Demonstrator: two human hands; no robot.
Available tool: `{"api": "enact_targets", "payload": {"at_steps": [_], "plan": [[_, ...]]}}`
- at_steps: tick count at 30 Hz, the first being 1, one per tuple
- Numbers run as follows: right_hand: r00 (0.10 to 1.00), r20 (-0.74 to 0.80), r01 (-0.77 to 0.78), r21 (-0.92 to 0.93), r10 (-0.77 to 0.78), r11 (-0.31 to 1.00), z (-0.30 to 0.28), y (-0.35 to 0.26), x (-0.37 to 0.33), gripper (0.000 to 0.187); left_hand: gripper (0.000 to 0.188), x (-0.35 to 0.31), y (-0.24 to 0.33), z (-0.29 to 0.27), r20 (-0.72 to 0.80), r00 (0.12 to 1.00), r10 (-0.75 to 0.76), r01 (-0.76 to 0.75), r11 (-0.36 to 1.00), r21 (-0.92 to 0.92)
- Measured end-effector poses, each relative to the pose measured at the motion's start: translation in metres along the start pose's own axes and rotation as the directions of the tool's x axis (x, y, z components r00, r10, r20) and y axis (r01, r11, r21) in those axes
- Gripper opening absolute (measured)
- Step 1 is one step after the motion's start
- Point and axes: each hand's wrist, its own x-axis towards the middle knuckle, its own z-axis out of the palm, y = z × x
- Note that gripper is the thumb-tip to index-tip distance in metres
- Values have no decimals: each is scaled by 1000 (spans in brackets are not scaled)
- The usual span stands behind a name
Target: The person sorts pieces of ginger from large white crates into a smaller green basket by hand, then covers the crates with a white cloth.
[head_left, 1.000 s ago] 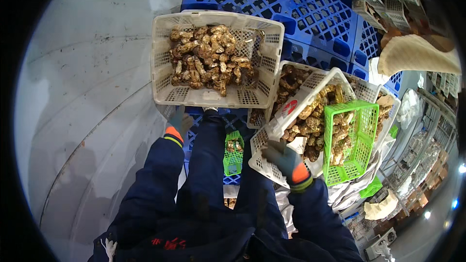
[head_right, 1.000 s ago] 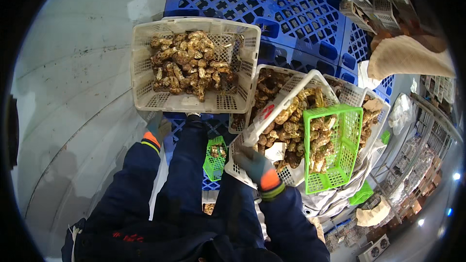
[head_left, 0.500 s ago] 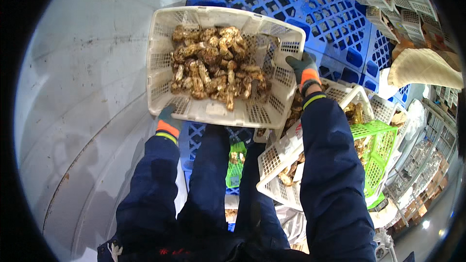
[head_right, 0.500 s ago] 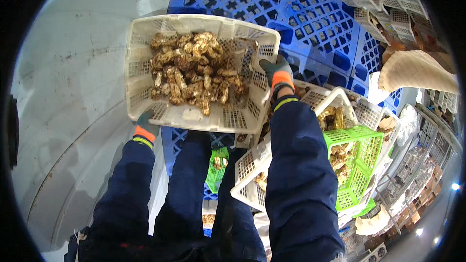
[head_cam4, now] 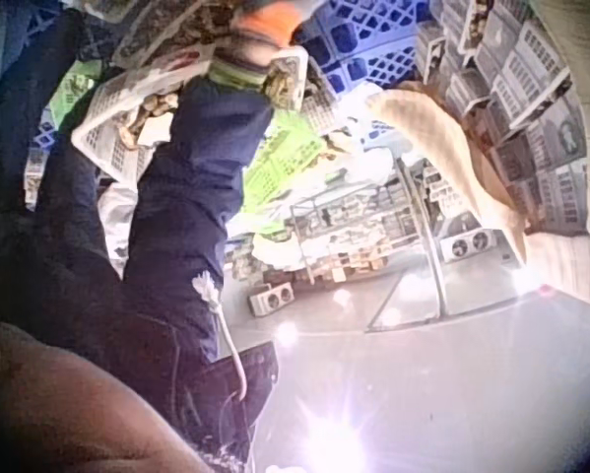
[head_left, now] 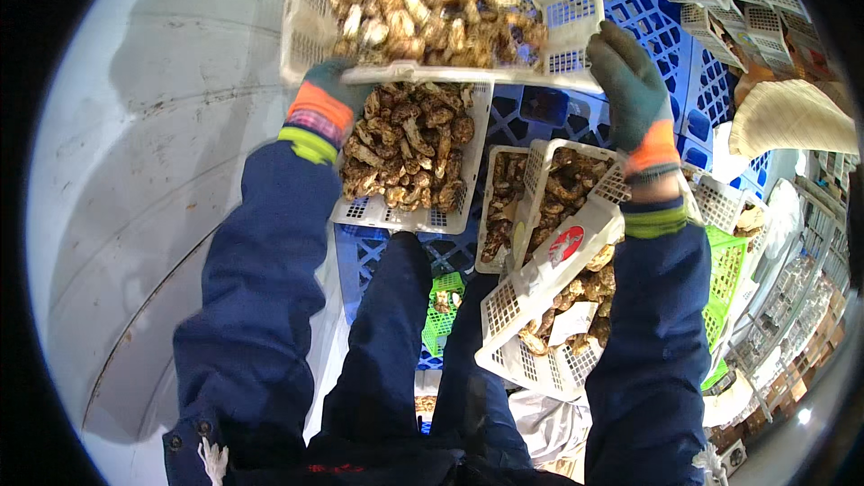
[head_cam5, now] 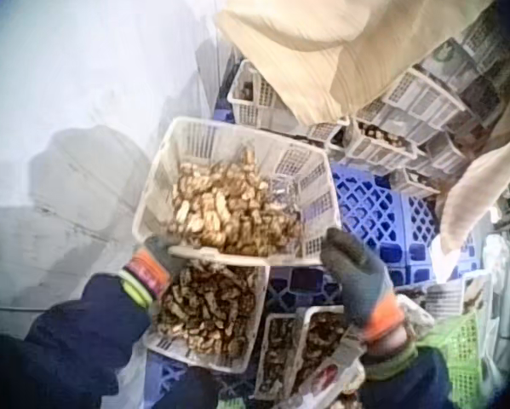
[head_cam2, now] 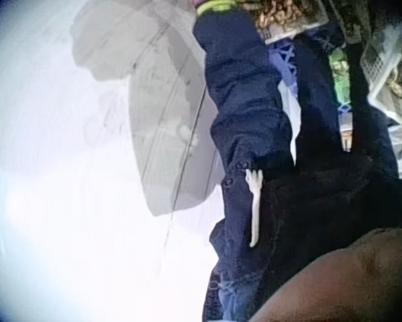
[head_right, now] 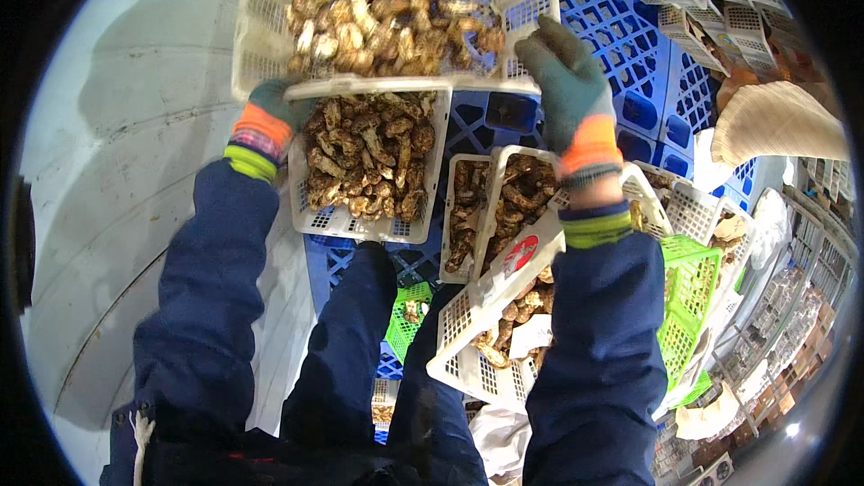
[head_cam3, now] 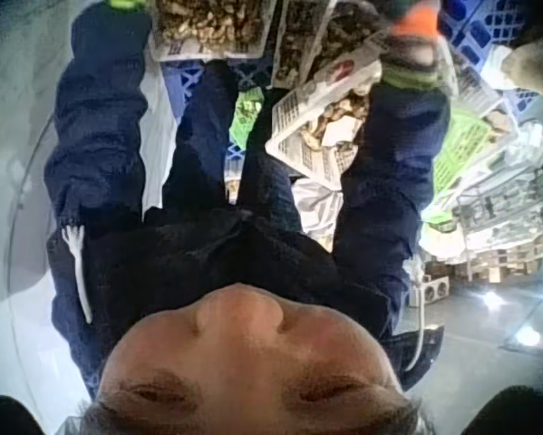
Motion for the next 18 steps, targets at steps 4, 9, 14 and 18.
{"api": "enact_targets", "payload": {"at_steps": [4,9,14,18], "plan": [[973,165,-151,-80,162,985,7,-24,-83,41,27,90,28,38,66,996,51,-78,858,509],[879,402,-174,-231,256,957,-5,-38,-169,36,65,128,48,59,84,964,251,-263,878,399],[997,-47,-82,-600,68,795,-65,-36,-236,37,69,162,48,100,251,960,120,-234,836,496],[793,-474,-243,-823,-384,514,-125,-38,-266,45,76,178,-12,100,138,986,89,-123,958,260]]}}
